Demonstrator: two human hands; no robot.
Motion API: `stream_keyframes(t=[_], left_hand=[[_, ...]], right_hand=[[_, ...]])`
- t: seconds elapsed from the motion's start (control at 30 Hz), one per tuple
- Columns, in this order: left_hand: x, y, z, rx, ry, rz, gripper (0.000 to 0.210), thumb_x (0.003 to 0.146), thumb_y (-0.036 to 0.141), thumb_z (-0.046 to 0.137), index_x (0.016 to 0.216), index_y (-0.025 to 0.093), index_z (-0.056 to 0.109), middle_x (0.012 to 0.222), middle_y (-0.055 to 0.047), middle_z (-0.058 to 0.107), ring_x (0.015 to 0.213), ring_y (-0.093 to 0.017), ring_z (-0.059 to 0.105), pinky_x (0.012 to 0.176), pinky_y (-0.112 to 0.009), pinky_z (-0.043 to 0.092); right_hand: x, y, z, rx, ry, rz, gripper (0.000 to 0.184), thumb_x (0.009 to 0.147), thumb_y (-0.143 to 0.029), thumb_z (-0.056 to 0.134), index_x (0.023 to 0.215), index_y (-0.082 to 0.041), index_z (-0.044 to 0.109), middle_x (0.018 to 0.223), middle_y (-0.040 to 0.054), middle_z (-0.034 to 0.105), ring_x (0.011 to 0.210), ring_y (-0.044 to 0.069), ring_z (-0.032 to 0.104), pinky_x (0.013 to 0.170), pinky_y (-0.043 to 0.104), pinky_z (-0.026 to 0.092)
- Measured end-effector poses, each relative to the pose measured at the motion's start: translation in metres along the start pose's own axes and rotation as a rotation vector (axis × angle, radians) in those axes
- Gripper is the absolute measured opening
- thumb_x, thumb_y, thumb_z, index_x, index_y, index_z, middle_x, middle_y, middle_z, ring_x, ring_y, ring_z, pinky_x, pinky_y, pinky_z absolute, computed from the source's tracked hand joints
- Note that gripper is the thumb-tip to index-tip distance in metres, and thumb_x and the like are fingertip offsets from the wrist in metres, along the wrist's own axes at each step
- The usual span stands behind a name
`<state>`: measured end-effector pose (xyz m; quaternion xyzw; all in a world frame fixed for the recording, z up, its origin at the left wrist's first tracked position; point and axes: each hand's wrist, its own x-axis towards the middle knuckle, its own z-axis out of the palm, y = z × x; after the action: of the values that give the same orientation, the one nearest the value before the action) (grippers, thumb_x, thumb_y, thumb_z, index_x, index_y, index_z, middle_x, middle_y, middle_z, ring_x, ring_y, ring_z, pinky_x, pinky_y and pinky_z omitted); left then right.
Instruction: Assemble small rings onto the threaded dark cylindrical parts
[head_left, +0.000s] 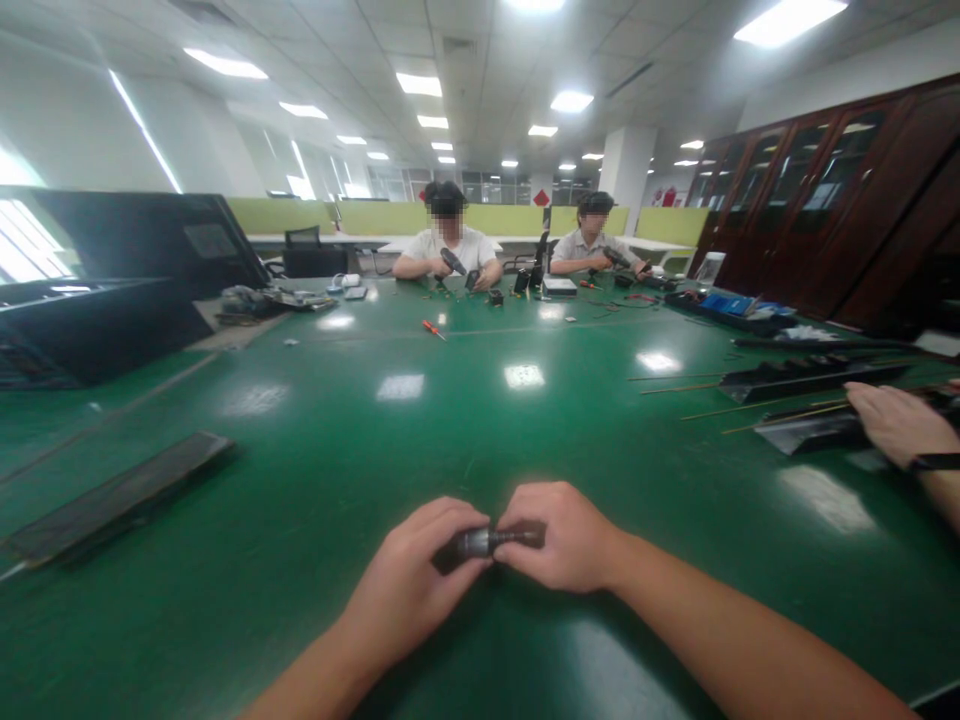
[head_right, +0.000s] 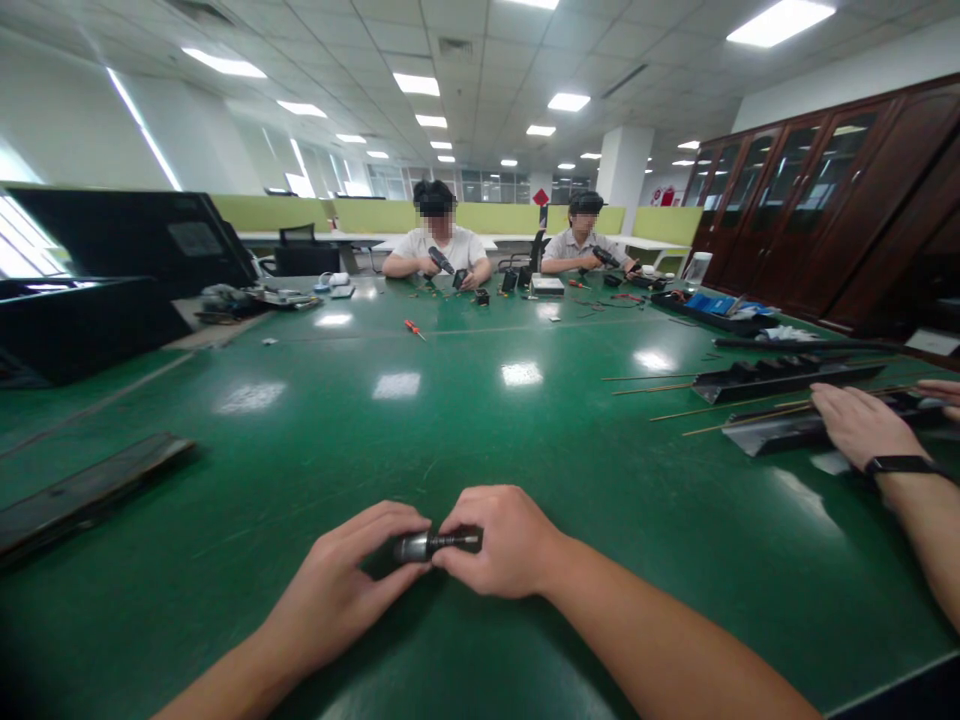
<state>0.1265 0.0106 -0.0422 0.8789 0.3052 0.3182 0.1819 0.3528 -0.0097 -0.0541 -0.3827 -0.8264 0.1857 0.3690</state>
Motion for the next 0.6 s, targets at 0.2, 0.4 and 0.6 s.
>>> stream_keyframes(t=[0.2,0.4,0.6], left_hand=[[-0.0003,-0.0002,0.0001,-0.01,-0.006,-0.007,0.016,0.088,0.021,0.068,0.104,0.024,0.068,0.1,-0.002,0.072,0.093,-0.015,0.069,0.085,-0.026,0.056],[-0.0006,-0.0005,-0.0001,0.002,0.008,0.004,0.015,0.088,0.022,0.068,0.103,0.024,0.069,0.099,-0.003,0.073,0.092,-0.016,0.07,0.083,-0.025,0.057],[-0.0009,-0.0009,-0.001,0.018,0.028,0.01,0.017,0.086,0.021,0.07,0.103,0.025,0.069,0.099,-0.001,0.073,0.092,-0.014,0.07,0.084,-0.023,0.057]], right_hand=[[0.0001,0.0006,-0.0015,-0.01,0.004,-0.001,0.012,0.086,-0.029,0.07,0.087,-0.018,0.075,0.081,0.0046,0.072,0.074,0.018,0.066,0.07,0.027,0.048],[-0.0001,0.0,-0.0018,-0.02,-0.004,0.014,0.012,0.086,-0.029,0.07,0.087,-0.019,0.075,0.081,0.0044,0.073,0.074,0.018,0.066,0.071,0.027,0.048],[0.0002,0.0005,-0.0025,-0.032,-0.008,0.0,0.012,0.086,-0.029,0.069,0.085,-0.018,0.076,0.08,0.0048,0.072,0.074,0.018,0.066,0.071,0.028,0.048]])
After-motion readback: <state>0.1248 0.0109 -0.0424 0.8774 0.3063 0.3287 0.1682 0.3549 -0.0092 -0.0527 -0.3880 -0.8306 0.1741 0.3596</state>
